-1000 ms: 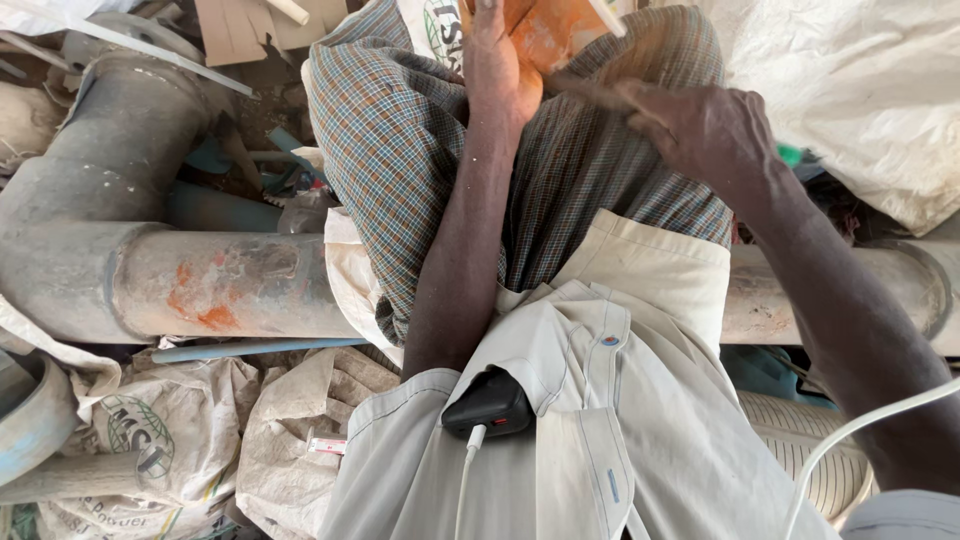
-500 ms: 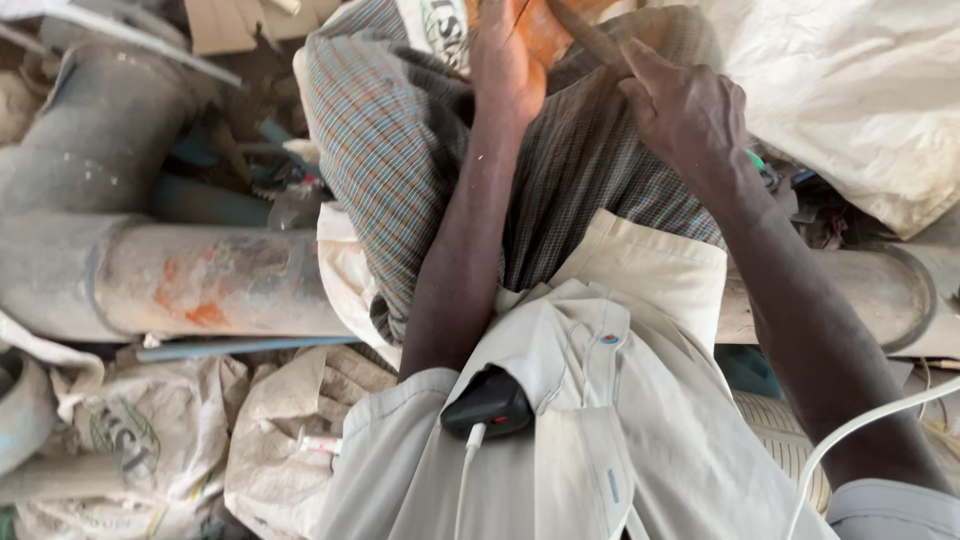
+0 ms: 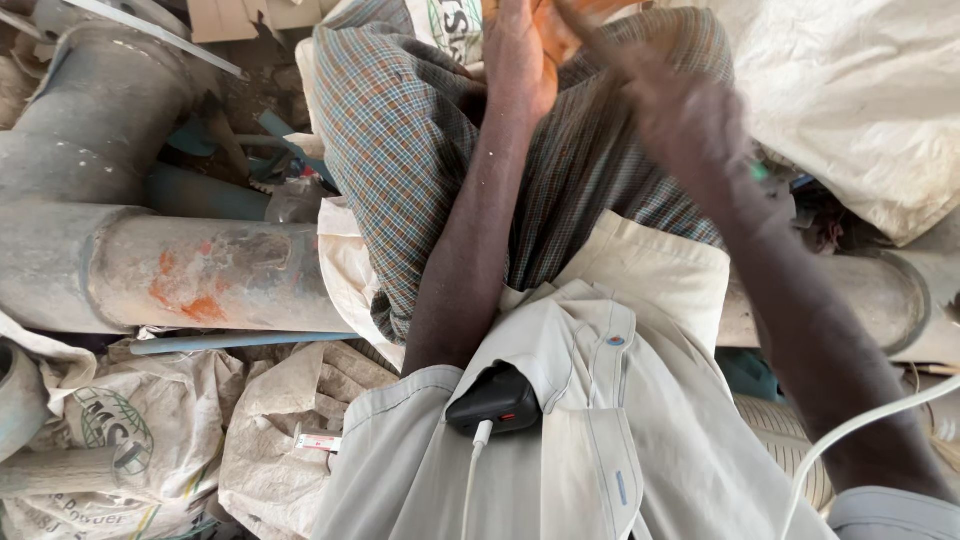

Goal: The person sits on the ground and uses a knife to scrape the surface of a small wooden block. The person holds the block in the left hand and repeatedly scrapes it with the knife in the right hand.

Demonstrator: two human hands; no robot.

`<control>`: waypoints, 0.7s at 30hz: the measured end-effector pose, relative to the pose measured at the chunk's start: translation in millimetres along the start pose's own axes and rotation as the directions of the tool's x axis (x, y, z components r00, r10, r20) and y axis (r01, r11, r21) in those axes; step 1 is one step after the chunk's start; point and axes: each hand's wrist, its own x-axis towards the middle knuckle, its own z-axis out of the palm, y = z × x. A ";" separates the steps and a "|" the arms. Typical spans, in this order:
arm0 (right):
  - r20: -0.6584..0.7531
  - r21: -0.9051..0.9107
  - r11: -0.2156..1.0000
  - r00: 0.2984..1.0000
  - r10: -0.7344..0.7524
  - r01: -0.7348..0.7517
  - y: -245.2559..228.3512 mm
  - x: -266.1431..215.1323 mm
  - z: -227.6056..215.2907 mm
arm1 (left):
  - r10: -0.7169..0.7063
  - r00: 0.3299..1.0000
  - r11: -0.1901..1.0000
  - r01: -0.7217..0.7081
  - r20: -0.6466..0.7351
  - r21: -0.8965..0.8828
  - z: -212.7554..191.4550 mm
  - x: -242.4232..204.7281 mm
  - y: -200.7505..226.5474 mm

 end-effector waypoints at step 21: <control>0.337 0.234 0.926 0.918 0.208 -0.296 26.6 -10.5 19.9 | 0.028 1.000 1.000 -0.028 0.003 -0.007 10.8 -7.3 -0.1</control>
